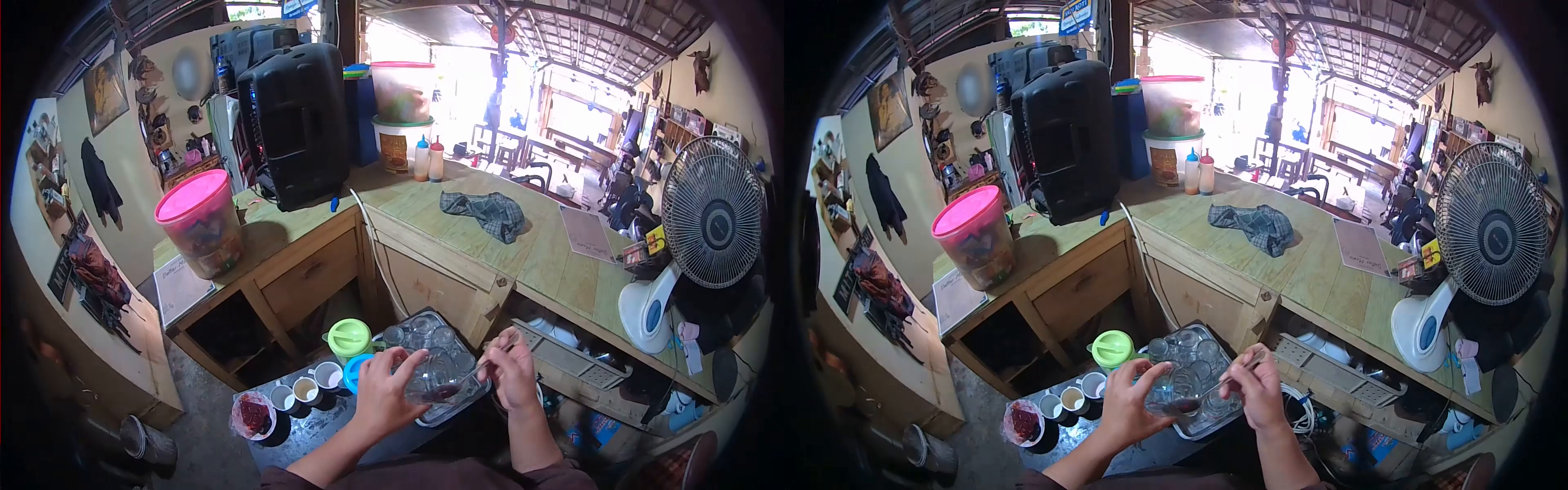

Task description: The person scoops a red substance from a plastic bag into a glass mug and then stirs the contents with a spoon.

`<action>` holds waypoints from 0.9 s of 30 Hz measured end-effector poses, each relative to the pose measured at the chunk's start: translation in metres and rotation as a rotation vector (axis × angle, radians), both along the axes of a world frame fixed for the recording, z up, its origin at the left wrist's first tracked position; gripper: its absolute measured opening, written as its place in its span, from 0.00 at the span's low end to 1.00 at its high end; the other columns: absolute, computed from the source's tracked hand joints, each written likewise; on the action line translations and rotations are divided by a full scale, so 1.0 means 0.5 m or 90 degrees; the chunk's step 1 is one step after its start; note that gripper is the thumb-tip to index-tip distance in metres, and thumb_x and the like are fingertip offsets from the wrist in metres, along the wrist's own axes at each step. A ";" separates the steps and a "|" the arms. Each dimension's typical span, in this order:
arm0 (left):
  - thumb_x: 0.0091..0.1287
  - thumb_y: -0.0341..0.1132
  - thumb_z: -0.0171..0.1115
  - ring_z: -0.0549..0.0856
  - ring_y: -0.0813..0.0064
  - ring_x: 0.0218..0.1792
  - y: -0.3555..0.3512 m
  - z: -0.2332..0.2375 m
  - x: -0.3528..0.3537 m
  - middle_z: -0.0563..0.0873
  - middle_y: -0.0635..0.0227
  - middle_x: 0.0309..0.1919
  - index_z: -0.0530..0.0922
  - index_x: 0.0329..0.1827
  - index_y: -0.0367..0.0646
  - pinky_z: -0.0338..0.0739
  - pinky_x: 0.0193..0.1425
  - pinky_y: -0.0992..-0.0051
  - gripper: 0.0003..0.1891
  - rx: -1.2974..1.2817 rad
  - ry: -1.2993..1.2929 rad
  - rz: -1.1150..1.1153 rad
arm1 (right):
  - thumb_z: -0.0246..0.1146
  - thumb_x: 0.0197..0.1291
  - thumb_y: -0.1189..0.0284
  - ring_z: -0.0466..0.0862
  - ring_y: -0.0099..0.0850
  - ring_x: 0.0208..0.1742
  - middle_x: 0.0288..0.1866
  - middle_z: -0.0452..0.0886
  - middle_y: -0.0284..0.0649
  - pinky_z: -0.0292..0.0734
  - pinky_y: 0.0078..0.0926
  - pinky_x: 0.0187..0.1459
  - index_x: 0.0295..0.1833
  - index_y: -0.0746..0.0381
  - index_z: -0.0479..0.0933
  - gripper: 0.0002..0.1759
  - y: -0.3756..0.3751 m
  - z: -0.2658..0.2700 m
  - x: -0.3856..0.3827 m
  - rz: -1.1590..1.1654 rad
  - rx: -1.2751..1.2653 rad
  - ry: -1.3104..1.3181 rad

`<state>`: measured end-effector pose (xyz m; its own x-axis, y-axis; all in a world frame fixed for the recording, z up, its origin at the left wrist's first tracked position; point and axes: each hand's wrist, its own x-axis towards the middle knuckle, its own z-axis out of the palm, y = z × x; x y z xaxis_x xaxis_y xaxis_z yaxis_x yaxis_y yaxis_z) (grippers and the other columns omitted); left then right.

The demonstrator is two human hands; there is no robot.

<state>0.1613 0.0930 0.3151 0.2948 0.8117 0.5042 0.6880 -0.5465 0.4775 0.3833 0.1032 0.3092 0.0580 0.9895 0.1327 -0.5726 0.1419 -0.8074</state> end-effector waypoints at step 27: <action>0.38 0.42 0.82 0.82 0.55 0.49 0.008 -0.046 0.002 0.80 0.56 0.48 0.76 0.64 0.47 0.77 0.55 0.62 0.43 -0.118 -0.142 -0.065 | 0.65 0.53 0.84 0.85 0.32 0.34 0.34 0.82 0.42 0.82 0.25 0.33 0.40 0.62 0.79 0.09 -0.028 0.051 -0.039 -0.033 0.423 -0.756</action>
<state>0.1624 0.0969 0.2921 0.2779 0.8679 0.4117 0.5016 -0.4966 0.7084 0.3640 0.0894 0.3346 -0.3886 0.7203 0.5745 0.4320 0.6932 -0.5769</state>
